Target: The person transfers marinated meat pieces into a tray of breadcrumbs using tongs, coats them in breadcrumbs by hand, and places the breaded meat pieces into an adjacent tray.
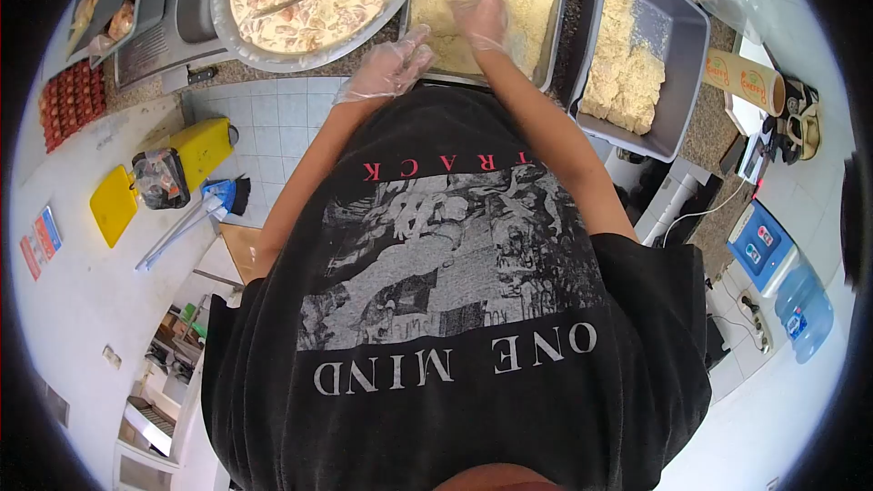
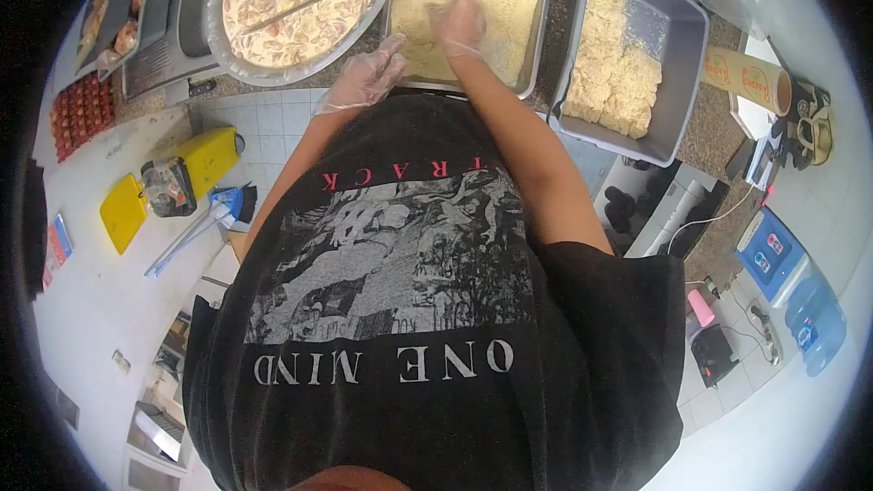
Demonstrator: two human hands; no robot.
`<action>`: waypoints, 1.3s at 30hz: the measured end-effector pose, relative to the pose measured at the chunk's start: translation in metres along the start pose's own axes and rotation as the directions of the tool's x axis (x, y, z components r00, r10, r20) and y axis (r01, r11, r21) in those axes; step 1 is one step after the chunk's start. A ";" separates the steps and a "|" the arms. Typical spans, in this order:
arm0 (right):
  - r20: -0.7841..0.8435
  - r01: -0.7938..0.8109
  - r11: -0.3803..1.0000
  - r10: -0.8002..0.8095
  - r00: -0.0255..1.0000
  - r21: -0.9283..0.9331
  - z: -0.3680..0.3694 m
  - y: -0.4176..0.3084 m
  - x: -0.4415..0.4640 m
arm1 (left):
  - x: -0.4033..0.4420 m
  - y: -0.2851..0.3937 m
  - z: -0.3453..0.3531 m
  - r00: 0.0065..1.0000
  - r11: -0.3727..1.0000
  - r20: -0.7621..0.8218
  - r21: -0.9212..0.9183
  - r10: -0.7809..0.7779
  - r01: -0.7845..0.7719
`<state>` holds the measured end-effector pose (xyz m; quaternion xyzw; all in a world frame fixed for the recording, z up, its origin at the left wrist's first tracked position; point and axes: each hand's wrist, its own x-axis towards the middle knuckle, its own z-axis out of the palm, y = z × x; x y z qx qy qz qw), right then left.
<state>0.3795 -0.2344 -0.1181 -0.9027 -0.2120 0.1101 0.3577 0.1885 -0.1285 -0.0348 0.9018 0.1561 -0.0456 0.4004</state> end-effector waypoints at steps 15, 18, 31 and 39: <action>0.410 -0.647 0.469 0.513 0.754 0.601 -0.081 0.027 -0.025 | -0.006 -0.010 0.006 0.984 0.992 -0.139 -0.041 0.115 -0.122; 0.469 -0.678 0.421 0.500 0.728 0.603 -0.066 0.045 -0.024 | -0.002 0.003 -0.001 0.997 0.996 -0.044 -0.048 0.068 -0.070; 0.484 -0.564 0.357 0.292 0.825 0.745 -0.177 0.046 -0.005 | 0.013 0.011 0.028 0.992 0.974 -0.075 -0.196 0.101 -0.114; 0.366 -0.376 0.905 0.286 0.885 0.201 -0.357 0.143 0.098 | 0.012 0.004 0.056 0.998 0.979 -0.069 -0.202 0.004 -0.018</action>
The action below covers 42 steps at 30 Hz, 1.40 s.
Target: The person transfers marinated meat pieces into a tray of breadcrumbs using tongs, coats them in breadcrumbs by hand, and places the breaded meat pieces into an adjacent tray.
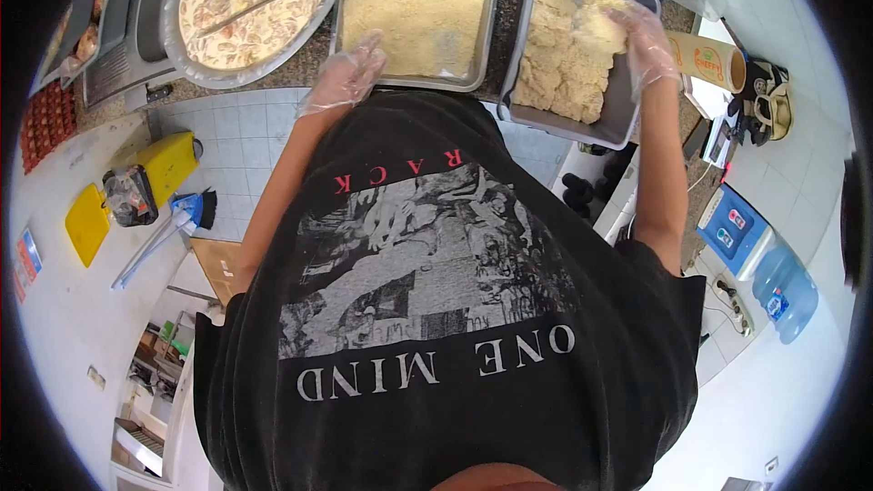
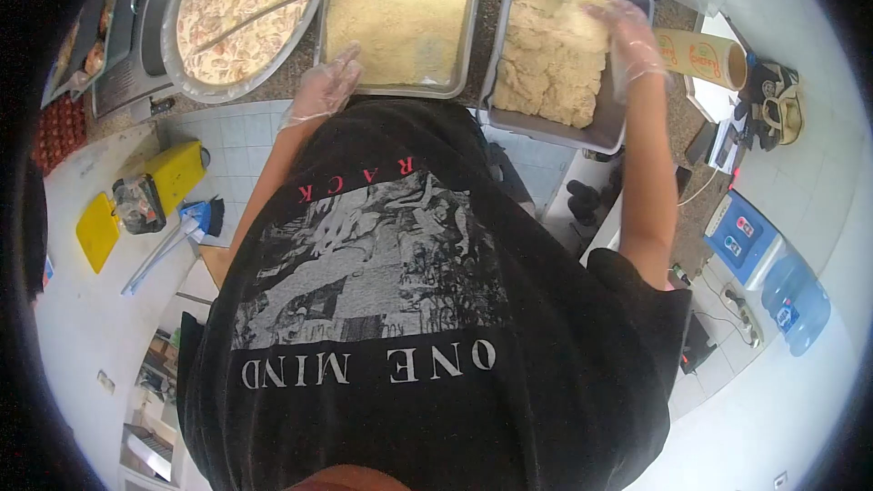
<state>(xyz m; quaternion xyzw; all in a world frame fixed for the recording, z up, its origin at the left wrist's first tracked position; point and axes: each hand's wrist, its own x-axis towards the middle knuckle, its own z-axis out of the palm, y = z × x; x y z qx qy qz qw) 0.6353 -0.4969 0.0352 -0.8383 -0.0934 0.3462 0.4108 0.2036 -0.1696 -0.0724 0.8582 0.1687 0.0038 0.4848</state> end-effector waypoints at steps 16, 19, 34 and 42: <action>0.108 0.309 0.613 -0.343 0.933 -0.727 -0.011 0.152 0.040 | -0.020 0.044 0.035 0.982 0.965 -0.124 0.204 -0.139 0.163; -0.088 0.360 0.736 -0.492 0.866 -0.574 -0.010 0.170 0.042 | -0.014 0.032 0.043 0.986 0.981 -0.167 0.183 -0.027 0.058; -0.199 0.344 0.889 -0.412 0.889 -0.302 0.097 0.019 -0.043 | 0.050 0.041 -0.008 0.935 0.814 0.050 0.510 -0.350 0.278; -0.148 -0.001 0.901 -0.070 0.987 -0.433 0.330 0.027 0.009 | 0.100 -0.083 0.067 0.990 0.823 0.000 0.555 -0.145 0.120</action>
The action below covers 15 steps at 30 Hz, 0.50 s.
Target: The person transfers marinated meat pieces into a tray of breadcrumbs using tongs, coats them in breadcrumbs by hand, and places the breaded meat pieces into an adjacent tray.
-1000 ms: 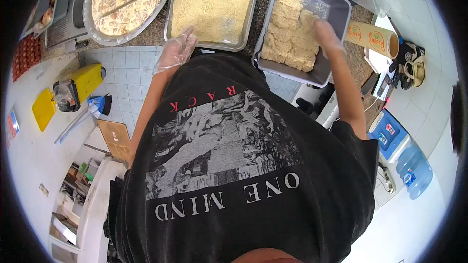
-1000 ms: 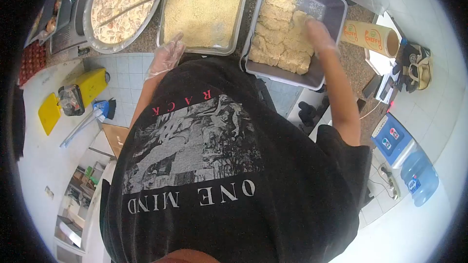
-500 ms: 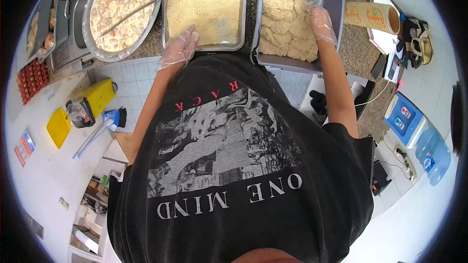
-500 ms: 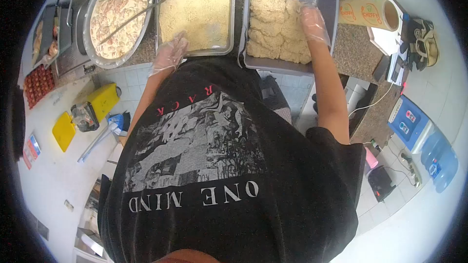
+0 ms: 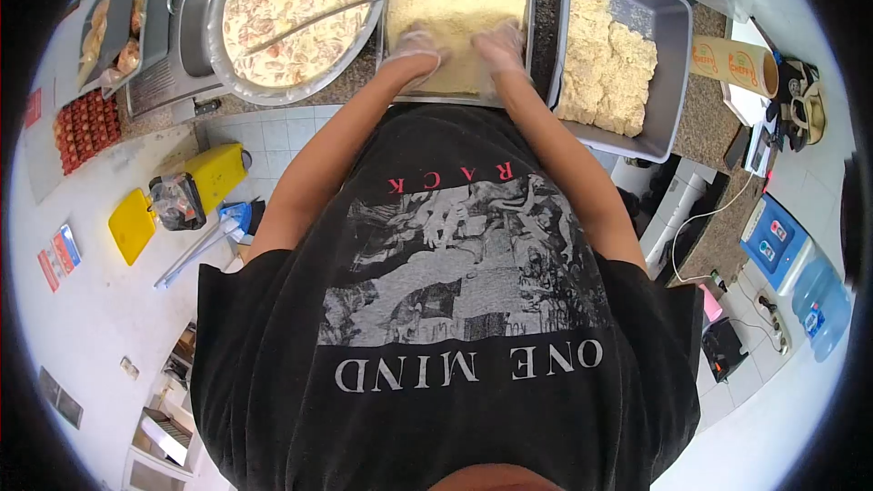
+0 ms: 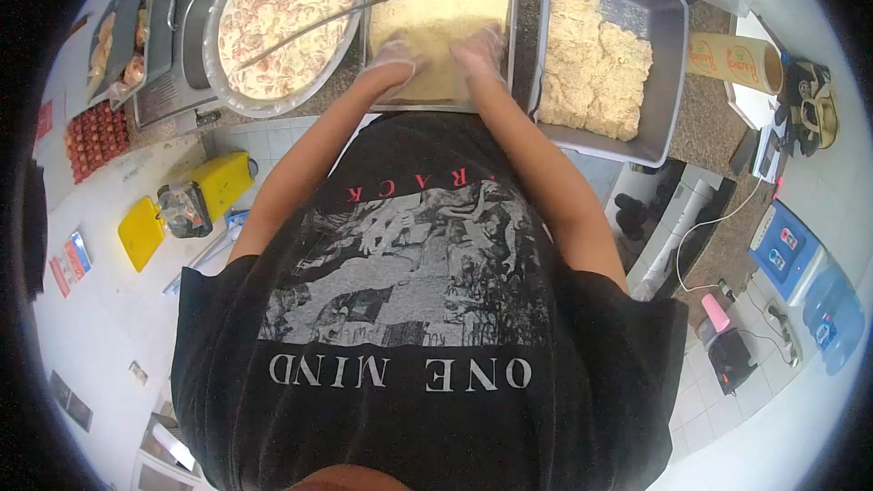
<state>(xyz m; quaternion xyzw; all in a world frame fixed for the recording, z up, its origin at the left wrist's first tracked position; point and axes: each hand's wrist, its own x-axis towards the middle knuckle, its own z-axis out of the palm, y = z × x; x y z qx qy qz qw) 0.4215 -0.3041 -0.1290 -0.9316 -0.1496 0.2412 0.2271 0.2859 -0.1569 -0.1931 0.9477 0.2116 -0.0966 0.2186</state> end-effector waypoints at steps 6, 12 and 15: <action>0.349 0.367 0.930 -0.345 0.871 0.004 -0.026 -0.019 0.014 | 0.017 0.059 -0.136 0.891 0.994 0.445 -0.005 -0.094 0.107; 0.301 0.419 0.694 -0.293 0.907 -0.586 -0.021 -0.017 -0.046 | -0.013 0.026 -0.047 0.975 0.987 0.220 0.158 -0.012 -0.023; 0.223 0.287 0.926 -0.234 0.946 -0.245 0.006 -0.015 -0.027 | -0.010 0.067 -0.103 0.934 0.997 0.352 -0.025 -0.066 0.080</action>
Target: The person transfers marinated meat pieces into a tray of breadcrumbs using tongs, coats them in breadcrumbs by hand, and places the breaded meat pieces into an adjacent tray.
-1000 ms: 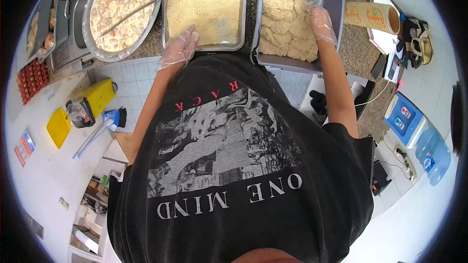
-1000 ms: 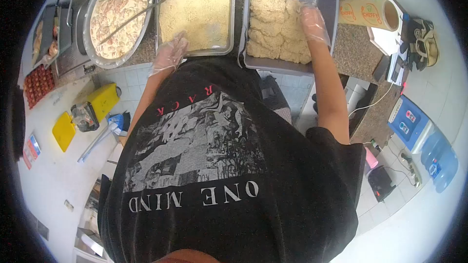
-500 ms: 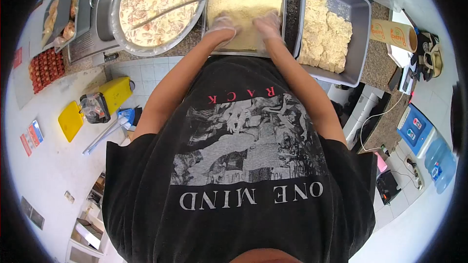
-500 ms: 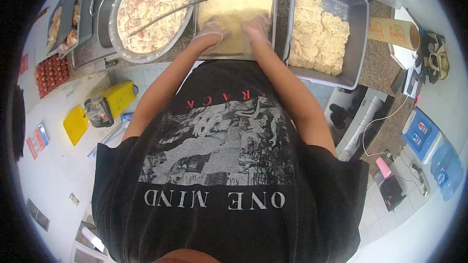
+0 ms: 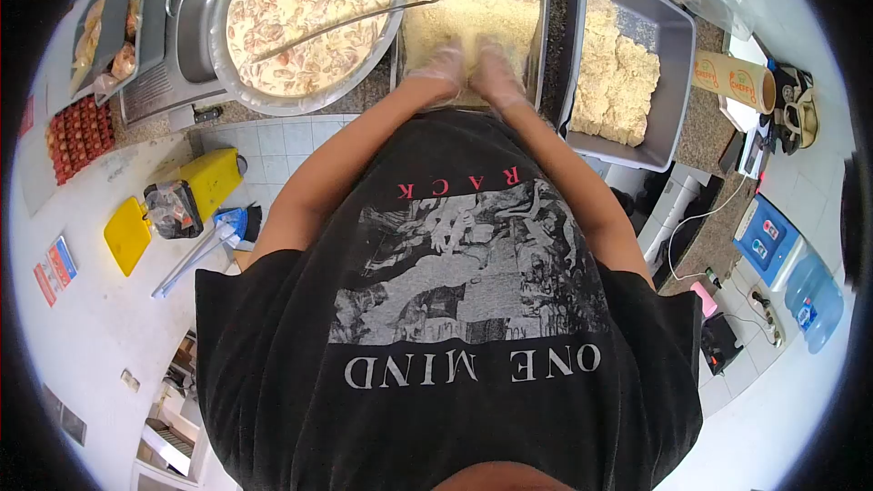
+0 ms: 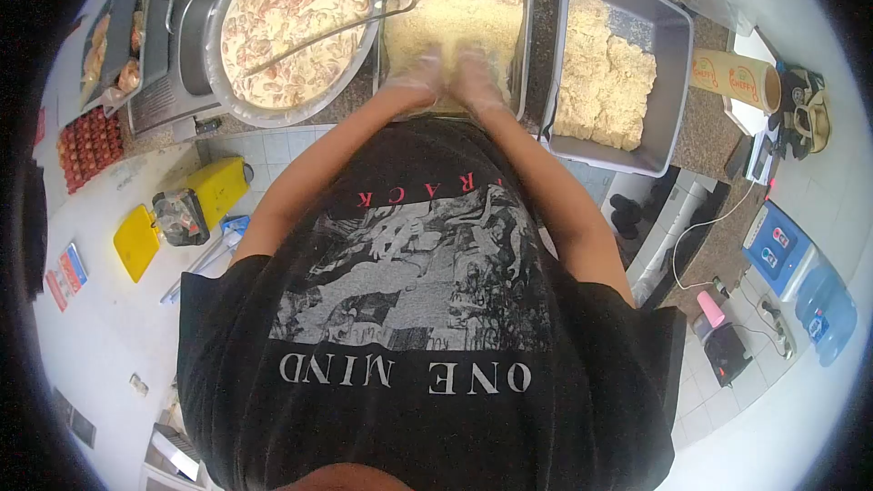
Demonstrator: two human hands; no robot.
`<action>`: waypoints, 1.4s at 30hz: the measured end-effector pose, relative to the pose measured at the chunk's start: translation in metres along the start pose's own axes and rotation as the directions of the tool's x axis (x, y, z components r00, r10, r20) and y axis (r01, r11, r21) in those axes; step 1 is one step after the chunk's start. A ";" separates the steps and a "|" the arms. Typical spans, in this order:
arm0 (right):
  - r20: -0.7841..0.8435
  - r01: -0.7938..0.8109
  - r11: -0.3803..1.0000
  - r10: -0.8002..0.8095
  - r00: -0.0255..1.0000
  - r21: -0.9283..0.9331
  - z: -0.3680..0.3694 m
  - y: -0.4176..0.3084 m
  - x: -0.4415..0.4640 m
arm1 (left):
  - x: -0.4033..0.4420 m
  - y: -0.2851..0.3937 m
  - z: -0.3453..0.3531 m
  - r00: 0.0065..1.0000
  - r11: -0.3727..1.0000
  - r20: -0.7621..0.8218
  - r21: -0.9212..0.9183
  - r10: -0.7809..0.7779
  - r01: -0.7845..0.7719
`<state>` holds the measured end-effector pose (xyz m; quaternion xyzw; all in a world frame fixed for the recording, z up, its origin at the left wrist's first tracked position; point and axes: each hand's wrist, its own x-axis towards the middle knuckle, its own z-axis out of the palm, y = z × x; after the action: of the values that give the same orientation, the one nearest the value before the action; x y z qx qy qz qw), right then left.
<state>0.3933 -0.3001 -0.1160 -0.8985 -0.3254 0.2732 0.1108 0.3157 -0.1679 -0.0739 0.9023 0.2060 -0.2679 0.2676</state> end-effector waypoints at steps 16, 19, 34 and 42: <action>-0.234 0.080 0.993 -0.059 0.971 0.083 -0.001 0.033 0.042 | 0.042 -0.026 0.038 0.828 0.982 -0.527 -0.082 -0.189 0.171; -0.053 0.142 0.984 -0.137 0.989 0.105 -0.012 0.005 0.033 | 0.036 -0.011 0.005 0.973 0.914 0.024 -0.341 -0.227 0.222; 0.155 -0.052 0.912 -0.013 0.988 0.407 -0.021 -0.025 0.041 | 0.049 -0.045 0.024 0.949 0.886 -0.285 -0.464 -0.139 -0.009; -0.544 0.309 0.830 -0.008 0.839 0.464 -0.012 -0.010 0.053 | 0.043 -0.048 0.010 0.774 0.891 -0.585 -0.450 -0.242 -0.062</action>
<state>0.4288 -0.2586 -0.1250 -0.8395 -0.2701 0.0886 0.4631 0.3202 -0.1270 -0.1242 0.8422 0.3829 0.0891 0.3690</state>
